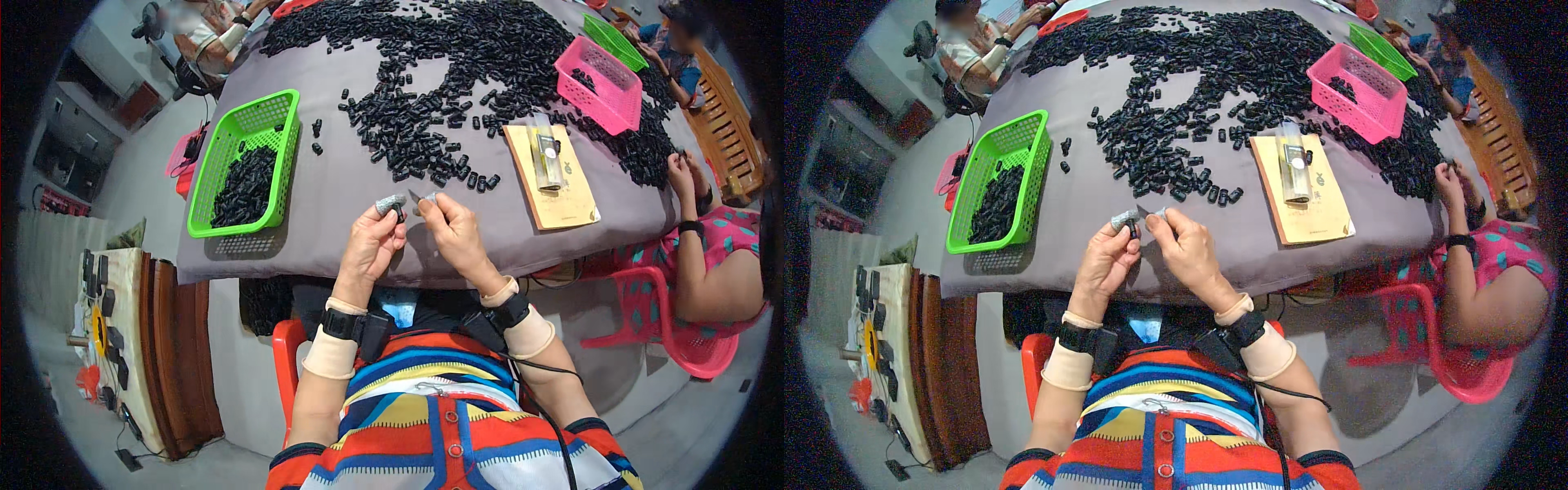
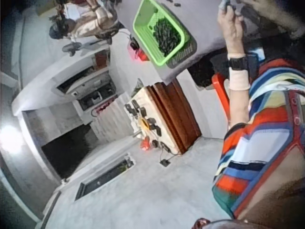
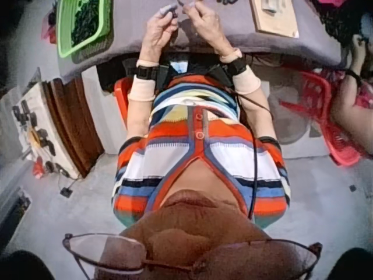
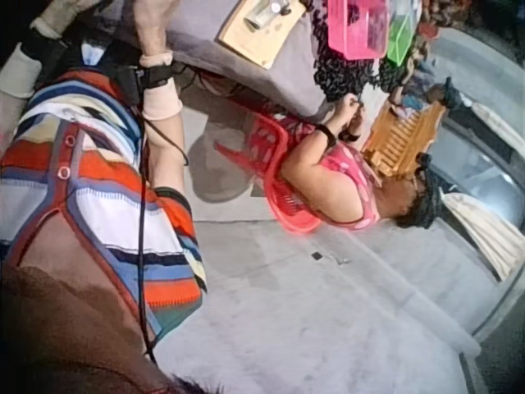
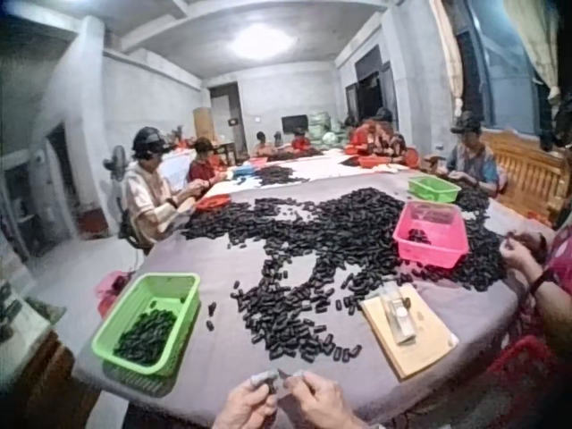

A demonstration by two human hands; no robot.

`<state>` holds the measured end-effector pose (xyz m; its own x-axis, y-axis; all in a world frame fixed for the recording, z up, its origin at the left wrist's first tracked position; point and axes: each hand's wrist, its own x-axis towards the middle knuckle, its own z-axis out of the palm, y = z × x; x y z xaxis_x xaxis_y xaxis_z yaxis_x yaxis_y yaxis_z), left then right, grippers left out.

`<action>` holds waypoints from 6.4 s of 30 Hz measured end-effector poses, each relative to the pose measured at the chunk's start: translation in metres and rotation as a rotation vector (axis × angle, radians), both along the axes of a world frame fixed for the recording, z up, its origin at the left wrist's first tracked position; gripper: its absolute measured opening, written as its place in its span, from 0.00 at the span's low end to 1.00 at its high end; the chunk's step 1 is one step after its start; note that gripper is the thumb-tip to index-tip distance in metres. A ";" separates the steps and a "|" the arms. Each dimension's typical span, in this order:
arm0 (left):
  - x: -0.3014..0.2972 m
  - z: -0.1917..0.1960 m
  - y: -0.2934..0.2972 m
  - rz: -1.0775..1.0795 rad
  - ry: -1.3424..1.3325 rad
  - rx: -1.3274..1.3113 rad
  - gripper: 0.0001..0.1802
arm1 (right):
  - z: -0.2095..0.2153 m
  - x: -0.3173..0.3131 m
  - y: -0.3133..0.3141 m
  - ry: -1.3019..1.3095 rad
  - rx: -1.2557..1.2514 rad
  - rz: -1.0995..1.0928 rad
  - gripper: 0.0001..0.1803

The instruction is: Assembling small black plastic inserts into a grey shoe component by hand.

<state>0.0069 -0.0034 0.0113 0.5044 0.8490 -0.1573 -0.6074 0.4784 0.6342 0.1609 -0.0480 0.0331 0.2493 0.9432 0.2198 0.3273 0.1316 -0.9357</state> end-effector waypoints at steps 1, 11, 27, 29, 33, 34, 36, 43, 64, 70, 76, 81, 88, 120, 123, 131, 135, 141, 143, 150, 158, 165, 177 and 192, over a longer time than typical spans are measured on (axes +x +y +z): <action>-0.002 -0.001 0.000 0.008 -0.004 -0.002 0.09 | -0.001 -0.003 -0.001 -0.025 -0.009 0.032 0.17; -0.006 -0.003 -0.001 -0.007 0.011 0.005 0.12 | 0.006 -0.015 -0.010 -0.298 0.167 0.072 0.13; -0.011 -0.009 0.002 -0.085 -0.061 0.022 0.14 | 0.002 -0.016 -0.008 -0.381 0.206 0.054 0.12; -0.012 -0.007 0.002 -0.086 -0.062 0.019 0.14 | 0.002 -0.017 -0.008 -0.387 0.210 0.051 0.12; -0.010 -0.005 0.001 -0.084 -0.066 0.002 0.12 | -0.001 -0.017 -0.007 -0.406 0.225 0.046 0.12; -0.010 -0.005 0.001 -0.083 -0.066 0.001 0.12 | -0.002 -0.017 -0.006 -0.414 0.235 0.046 0.12; -0.010 -0.006 0.002 -0.054 -0.018 -0.013 0.10 | -0.003 -0.017 -0.006 -0.423 0.242 0.047 0.12; -0.011 -0.008 0.004 -0.108 -0.056 0.022 0.11 | -0.004 -0.018 -0.005 -0.436 0.246 0.043 0.13; -0.011 -0.005 0.004 -0.096 0.025 0.037 0.11 | -0.005 -0.020 -0.003 -0.471 0.299 -0.002 0.12; -0.012 -0.002 0.002 -0.113 -0.019 0.037 0.11 | -0.002 -0.016 -0.006 -0.445 0.283 0.063 0.13; -0.009 0.000 0.001 -0.054 0.039 -0.012 0.12 | -0.007 -0.017 -0.003 -0.448 0.309 0.039 0.14; -0.013 -0.005 0.003 -0.112 -0.017 0.043 0.12 | -0.005 -0.018 -0.004 -0.460 0.280 0.035 0.13; -0.011 -0.003 0.003 -0.096 0.027 0.049 0.11 | -0.007 -0.020 -0.003 -0.488 0.291 0.000 0.13; -0.015 -0.006 0.005 -0.132 -0.074 -0.006 0.09 | -0.004 -0.019 -0.004 -0.463 0.290 0.029 0.13; -0.014 -0.007 0.005 -0.131 -0.055 0.022 0.09 | -0.005 -0.019 -0.003 -0.473 0.297 0.014 0.13; -0.015 -0.007 0.004 -0.129 -0.062 0.015 0.09 | -0.007 -0.021 -0.004 -0.483 0.303 -0.034 0.13; -0.013 -0.004 0.003 -0.122 -0.060 0.009 0.10 | -0.007 -0.017 -0.004 -0.469 0.325 0.036 0.14; -0.013 -0.007 0.005 -0.115 -0.036 0.030 0.13 | -0.007 -0.018 -0.002 -0.477 0.319 0.022 0.14; -0.012 -0.006 0.005 -0.113 -0.027 0.029 0.13 | -0.008 -0.018 -0.002 -0.474 0.316 0.018 0.14; -0.016 -0.004 0.003 -0.118 -0.024 0.048 0.13 | -0.005 -0.021 -0.006 -0.420 0.306 -0.023 0.14; -0.107 0.098 0.050 0.448 0.533 0.427 0.13 | -0.004 -0.008 -0.004 -0.178 0.217 -0.018 0.16; -0.123 0.101 0.080 0.662 1.136 0.695 0.13 | 0.006 -0.006 -0.003 0.037 0.165 -0.031 0.17; 0.122 0.003 0.027 0.460 0.493 1.302 0.12 | 0.053 -0.004 -0.026 0.074 0.473 0.001 0.17; 0.113 0.024 -0.001 0.260 0.463 1.225 0.20 | 0.052 0.002 -0.026 0.103 0.427 0.016 0.17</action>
